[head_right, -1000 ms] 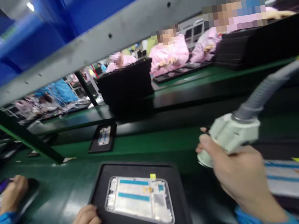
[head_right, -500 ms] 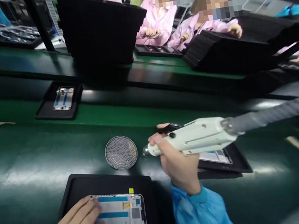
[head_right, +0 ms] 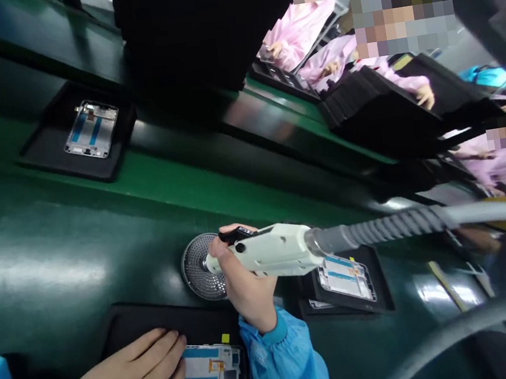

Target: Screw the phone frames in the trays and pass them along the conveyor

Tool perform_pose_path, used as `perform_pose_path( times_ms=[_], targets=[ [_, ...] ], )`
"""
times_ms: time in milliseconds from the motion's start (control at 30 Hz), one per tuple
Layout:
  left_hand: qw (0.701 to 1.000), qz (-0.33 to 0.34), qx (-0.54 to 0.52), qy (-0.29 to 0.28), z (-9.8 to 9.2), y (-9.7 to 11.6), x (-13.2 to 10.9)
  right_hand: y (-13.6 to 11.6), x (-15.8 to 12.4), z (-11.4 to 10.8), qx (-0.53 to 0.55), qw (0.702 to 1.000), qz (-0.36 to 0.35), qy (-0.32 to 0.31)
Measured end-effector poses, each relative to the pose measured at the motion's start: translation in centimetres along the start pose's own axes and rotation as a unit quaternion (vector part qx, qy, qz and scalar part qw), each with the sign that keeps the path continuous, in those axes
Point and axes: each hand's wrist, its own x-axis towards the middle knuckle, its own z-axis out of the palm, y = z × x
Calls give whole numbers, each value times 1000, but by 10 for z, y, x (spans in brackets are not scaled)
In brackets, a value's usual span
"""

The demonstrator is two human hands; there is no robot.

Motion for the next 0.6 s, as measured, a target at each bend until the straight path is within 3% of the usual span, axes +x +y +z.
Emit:
perform_pose_path(
  times_ms=[600],
  targets=[
    [999,-26,-42,5,0,3,0,1,-1,1,-27,999,-20,-4]
  ],
)
